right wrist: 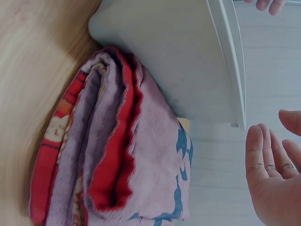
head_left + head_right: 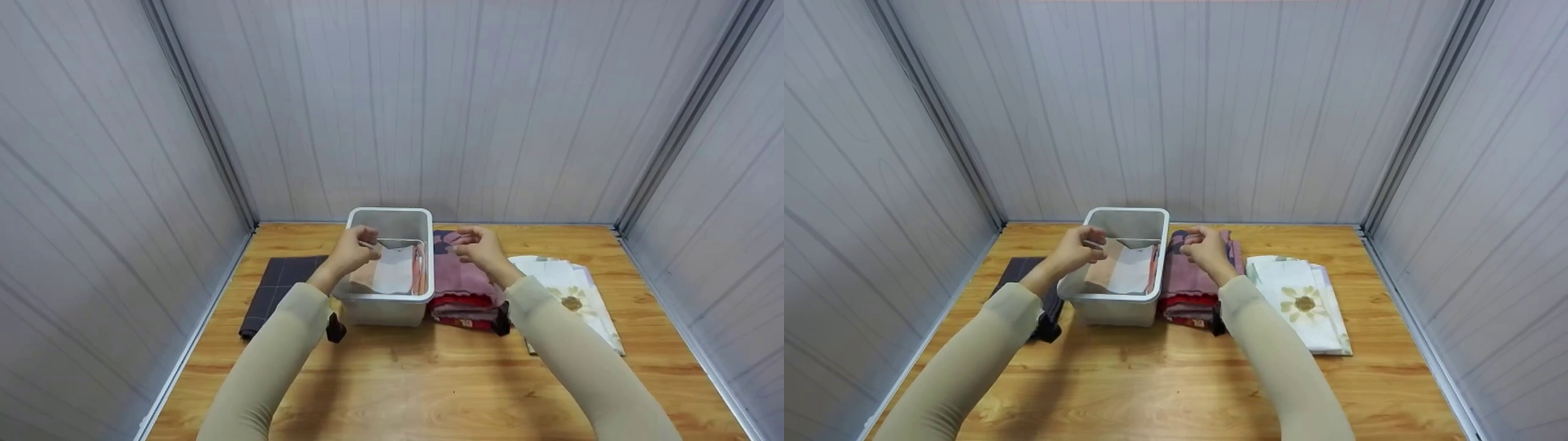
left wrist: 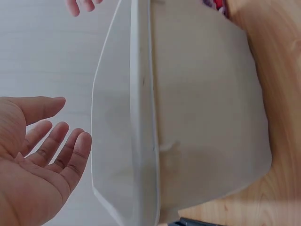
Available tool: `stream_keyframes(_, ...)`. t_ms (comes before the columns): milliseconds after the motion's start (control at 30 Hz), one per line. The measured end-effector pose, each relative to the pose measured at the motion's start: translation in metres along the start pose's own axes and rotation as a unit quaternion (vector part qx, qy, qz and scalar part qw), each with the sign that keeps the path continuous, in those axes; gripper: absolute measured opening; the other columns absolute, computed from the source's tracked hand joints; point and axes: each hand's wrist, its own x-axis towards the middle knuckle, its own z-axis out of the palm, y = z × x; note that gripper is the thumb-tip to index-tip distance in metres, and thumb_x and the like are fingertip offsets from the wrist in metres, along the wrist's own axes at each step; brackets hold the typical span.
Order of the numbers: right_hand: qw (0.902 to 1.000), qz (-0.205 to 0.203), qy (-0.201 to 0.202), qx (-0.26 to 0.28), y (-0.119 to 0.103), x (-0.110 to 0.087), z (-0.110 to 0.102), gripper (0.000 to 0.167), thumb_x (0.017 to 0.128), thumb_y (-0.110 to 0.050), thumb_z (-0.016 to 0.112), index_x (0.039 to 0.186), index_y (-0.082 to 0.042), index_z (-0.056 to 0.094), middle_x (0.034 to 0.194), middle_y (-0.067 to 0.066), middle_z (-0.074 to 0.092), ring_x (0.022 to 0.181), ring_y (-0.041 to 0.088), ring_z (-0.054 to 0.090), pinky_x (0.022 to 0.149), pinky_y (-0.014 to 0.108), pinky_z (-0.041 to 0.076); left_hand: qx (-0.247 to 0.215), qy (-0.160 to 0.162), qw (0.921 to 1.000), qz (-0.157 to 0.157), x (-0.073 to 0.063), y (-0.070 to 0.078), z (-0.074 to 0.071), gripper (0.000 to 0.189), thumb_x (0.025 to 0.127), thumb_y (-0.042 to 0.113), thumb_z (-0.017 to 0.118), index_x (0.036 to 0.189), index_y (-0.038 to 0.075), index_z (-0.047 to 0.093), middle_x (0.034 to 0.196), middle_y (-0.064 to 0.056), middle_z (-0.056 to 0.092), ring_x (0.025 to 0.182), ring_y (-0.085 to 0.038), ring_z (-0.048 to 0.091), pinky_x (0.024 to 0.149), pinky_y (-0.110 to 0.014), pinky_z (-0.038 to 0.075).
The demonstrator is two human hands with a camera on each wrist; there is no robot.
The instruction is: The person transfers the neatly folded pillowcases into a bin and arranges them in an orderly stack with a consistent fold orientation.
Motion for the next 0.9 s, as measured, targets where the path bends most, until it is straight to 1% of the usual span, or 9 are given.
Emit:
stream_keyframes(100, 1.0000, 0.001, 0.000, -0.003, 0.002, -0.003, -0.006, 0.051, 0.095, 0.007, 0.071, 0.144, 0.012, 0.058, 0.109, 0.013, 0.073, 0.086, 0.008, 0.070, 0.082, 0.033, 0.066, -0.002, -0.003, 1.0000, 0.006, -0.002, 0.001, 0.005, 0.044, 0.089, -0.003, 0.074, 0.132, -0.007, 0.066, 0.120, -0.021, 0.071, 0.107, -0.027, 0.070, 0.081, -0.029, 0.058)
stream_keyframes(167, 1.0000, 0.005, -0.004, -0.002, 0.004, -0.005, -0.011, 0.052, 0.096, 0.006, 0.071, 0.145, 0.012, 0.058, 0.109, 0.011, 0.072, 0.088, 0.009, 0.071, 0.081, 0.031, 0.066, -0.002, -0.005, 0.9999, 0.009, -0.004, 0.002, 0.008, 0.043, 0.089, -0.004, 0.075, 0.131, -0.006, 0.067, 0.119, -0.020, 0.071, 0.107, -0.027, 0.071, 0.081, -0.029, 0.058)
stream_keyframes(200, 0.9999, 0.007, -0.007, -0.003, 0.004, -0.006, -0.013, 0.052, 0.097, 0.005, 0.071, 0.146, 0.011, 0.057, 0.109, 0.009, 0.072, 0.089, 0.010, 0.072, 0.083, 0.032, 0.066, -0.001, -0.006, 0.9999, 0.010, -0.005, 0.002, 0.009, 0.043, 0.088, -0.004, 0.075, 0.131, -0.006, 0.068, 0.118, -0.019, 0.072, 0.108, -0.028, 0.071, 0.081, -0.029, 0.058)
stream_keyframes(300, 0.9998, 0.014, -0.011, -0.006, 0.005, -0.011, -0.019, 0.051, 0.099, 0.003, 0.070, 0.148, 0.010, 0.056, 0.111, 0.009, 0.070, 0.090, 0.011, 0.073, 0.082, 0.030, 0.065, 0.000, -0.014, 0.9999, 0.007, -0.009, 0.002, 0.013, 0.043, 0.089, -0.003, 0.076, 0.131, -0.005, 0.068, 0.120, -0.020, 0.072, 0.111, -0.031, 0.072, 0.084, -0.031, 0.060)
stream_keyframes(400, 0.9998, 0.017, -0.007, -0.009, 0.006, -0.015, -0.025, 0.051, 0.098, 0.002, 0.071, 0.147, 0.009, 0.058, 0.111, 0.010, 0.070, 0.091, 0.012, 0.072, 0.082, 0.030, 0.065, -0.001, -0.025, 0.9996, 0.011, -0.012, 0.002, 0.019, 0.043, 0.089, -0.003, 0.077, 0.131, -0.006, 0.068, 0.120, -0.021, 0.072, 0.112, -0.033, 0.073, 0.087, -0.034, 0.062)
stream_keyframes(600, 0.9997, 0.022, 0.002, -0.009, 0.006, -0.023, -0.034, 0.052, 0.097, 0.001, 0.072, 0.147, 0.008, 0.058, 0.115, 0.014, 0.070, 0.090, 0.011, 0.071, 0.078, 0.027, 0.064, 0.022, -0.043, 0.9975, 0.052, -0.017, 0.004, 0.031, 0.044, 0.088, 0.001, 0.081, 0.130, -0.007, 0.069, 0.117, -0.022, 0.074, 0.111, -0.039, 0.074, 0.093, -0.043, 0.064)
stream_keyframes(733, 0.9997, 0.023, 0.003, -0.008, 0.009, -0.027, -0.039, 0.052, 0.099, 0.000, 0.072, 0.148, 0.010, 0.056, 0.116, 0.017, 0.070, 0.088, 0.010, 0.072, 0.076, 0.024, 0.063, 0.034, -0.056, 0.9959, 0.062, -0.023, 0.004, 0.038, 0.044, 0.088, 0.004, 0.084, 0.129, -0.005, 0.070, 0.117, -0.021, 0.076, 0.107, -0.038, 0.075, 0.093, -0.042, 0.063)
stream_keyframes(833, 0.9997, 0.022, -0.001, -0.014, 0.011, -0.030, -0.042, 0.052, 0.099, 0.000, 0.072, 0.148, 0.010, 0.057, 0.116, 0.017, 0.070, 0.089, 0.011, 0.072, 0.077, 0.026, 0.064, 0.043, -0.069, 0.9944, 0.068, -0.026, 0.004, 0.043, 0.045, 0.088, 0.007, 0.086, 0.129, -0.004, 0.070, 0.117, -0.021, 0.076, 0.105, -0.038, 0.075, 0.092, -0.041, 0.063)
stream_keyframes(900, 0.9996, 0.021, -0.003, -0.020, 0.013, -0.031, -0.045, 0.052, 0.099, -0.001, 0.072, 0.148, 0.010, 0.058, 0.114, 0.014, 0.070, 0.089, 0.011, 0.072, 0.079, 0.028, 0.065, 0.045, -0.080, 0.9930, 0.074, -0.028, 0.003, 0.045, 0.045, 0.088, 0.009, 0.087, 0.128, -0.004, 0.070, 0.118, -0.023, 0.075, 0.103, -0.038, 0.075, 0.091, -0.040, 0.063)
